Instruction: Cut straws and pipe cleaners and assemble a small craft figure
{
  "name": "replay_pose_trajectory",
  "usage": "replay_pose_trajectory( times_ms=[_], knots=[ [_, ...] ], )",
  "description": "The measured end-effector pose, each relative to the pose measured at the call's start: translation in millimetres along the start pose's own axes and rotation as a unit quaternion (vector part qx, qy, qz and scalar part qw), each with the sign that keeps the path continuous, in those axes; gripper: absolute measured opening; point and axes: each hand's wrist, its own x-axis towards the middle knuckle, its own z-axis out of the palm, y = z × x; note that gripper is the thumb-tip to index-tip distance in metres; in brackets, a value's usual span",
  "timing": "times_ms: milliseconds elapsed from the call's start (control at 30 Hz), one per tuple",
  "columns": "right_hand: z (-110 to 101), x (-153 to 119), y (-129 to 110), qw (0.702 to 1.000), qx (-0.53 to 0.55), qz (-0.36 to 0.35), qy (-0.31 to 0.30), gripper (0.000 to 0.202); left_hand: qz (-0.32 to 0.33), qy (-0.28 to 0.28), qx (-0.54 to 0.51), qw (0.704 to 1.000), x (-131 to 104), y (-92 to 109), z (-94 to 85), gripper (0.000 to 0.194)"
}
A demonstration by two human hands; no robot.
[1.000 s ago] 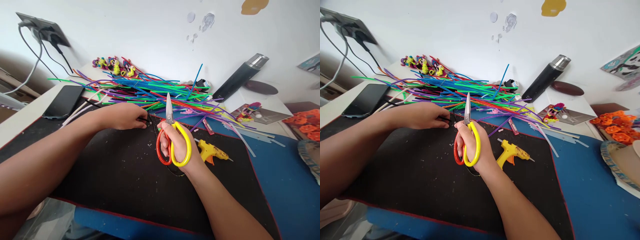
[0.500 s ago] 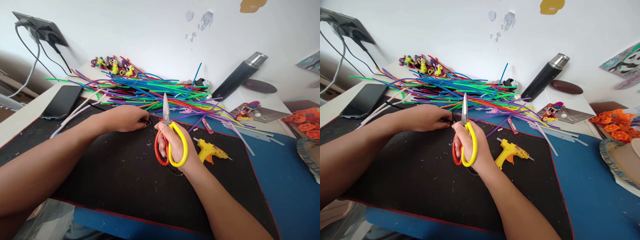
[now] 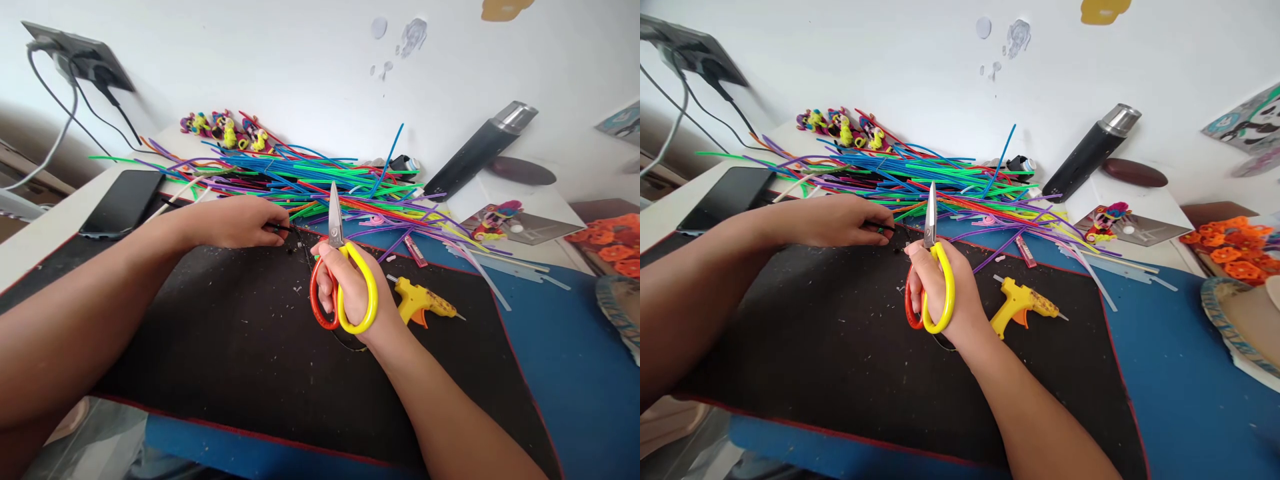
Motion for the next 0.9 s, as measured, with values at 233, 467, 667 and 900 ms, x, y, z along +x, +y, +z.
replay_pose_trajectory(
  times_ms=[233, 467, 667, 900],
  knots=[
    [-0.8, 0.8, 2.1, 1.0, 0.001, -0.005, -0.011, 0.035, 0.029, -0.027, -0.041, 0.998, 2.5, 12.8, 8.5, 0.036],
    [0.3, -0.7, 0.4, 1.0, -0.018, -0.009, -0.018, 0.037, 0.025, -0.028, -0.016, 0.999, 3.3, 22.7, 13.4, 0.025],
    [1.8, -2.0, 0.0, 1.0, -0.025, -0.002, -0.017, 0.034, 0.048, -0.027, -0.02, 0.998, 2.5, 22.6, 12.9, 0.021],
    [1.6, -2.3, -0.1, 0.999, -0.035, 0.009, -0.024, 0.041, 0.042, -0.041, -0.052, 0.997, 0.8, 19.5, 8.8, 0.032]
  ],
)
